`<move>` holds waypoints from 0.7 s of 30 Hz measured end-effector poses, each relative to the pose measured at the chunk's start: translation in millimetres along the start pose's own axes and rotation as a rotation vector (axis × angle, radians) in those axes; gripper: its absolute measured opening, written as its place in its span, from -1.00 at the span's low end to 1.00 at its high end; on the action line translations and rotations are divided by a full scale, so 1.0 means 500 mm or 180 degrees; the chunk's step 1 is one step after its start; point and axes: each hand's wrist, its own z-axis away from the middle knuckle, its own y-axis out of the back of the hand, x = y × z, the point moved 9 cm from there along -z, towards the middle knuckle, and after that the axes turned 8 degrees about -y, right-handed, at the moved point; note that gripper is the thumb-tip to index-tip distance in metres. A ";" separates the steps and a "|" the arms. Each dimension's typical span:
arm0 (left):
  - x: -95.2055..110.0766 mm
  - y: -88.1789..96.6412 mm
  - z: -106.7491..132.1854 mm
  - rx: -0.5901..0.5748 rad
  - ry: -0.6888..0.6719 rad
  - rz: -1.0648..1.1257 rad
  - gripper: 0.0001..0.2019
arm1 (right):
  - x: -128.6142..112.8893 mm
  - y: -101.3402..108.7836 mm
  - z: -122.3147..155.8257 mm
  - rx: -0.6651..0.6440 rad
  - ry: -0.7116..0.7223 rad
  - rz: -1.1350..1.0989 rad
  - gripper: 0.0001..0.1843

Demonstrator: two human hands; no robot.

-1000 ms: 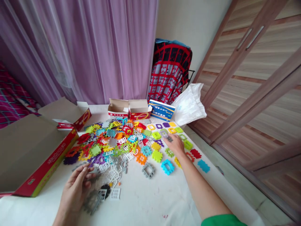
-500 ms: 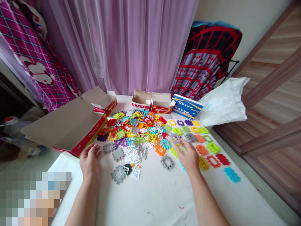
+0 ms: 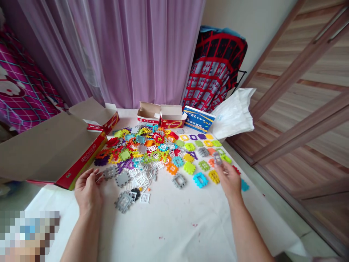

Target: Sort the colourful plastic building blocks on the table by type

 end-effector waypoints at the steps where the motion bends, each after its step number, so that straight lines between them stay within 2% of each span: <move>1: 0.000 -0.001 0.000 -0.0023 -0.0022 -0.0015 -0.82 | -0.009 -0.024 0.027 -0.0256 0.0050 0.0205 -0.37; 4: -0.001 0.000 -0.002 -0.0046 -0.0078 -0.0064 -0.82 | -0.034 -0.097 0.117 -0.1067 0.0256 0.0744 -0.42; 6: -0.004 0.002 -0.005 -0.0027 -0.0104 -0.0086 -0.82 | -0.037 -0.125 0.160 -0.1316 0.0270 0.1049 -0.45; 9: -0.006 0.001 -0.007 -0.0044 -0.0129 -0.0111 -0.80 | -0.034 -0.145 0.193 -0.1407 0.0256 0.1415 -0.47; 14: -0.005 -0.001 -0.006 -0.0092 -0.0165 -0.0127 -0.78 | -0.041 -0.175 0.216 -0.1629 0.0316 0.1718 -0.50; 21: -0.002 -0.002 -0.008 -0.0114 -0.0202 -0.0169 -0.77 | -0.046 -0.185 0.225 -0.1683 0.0199 0.1900 -0.48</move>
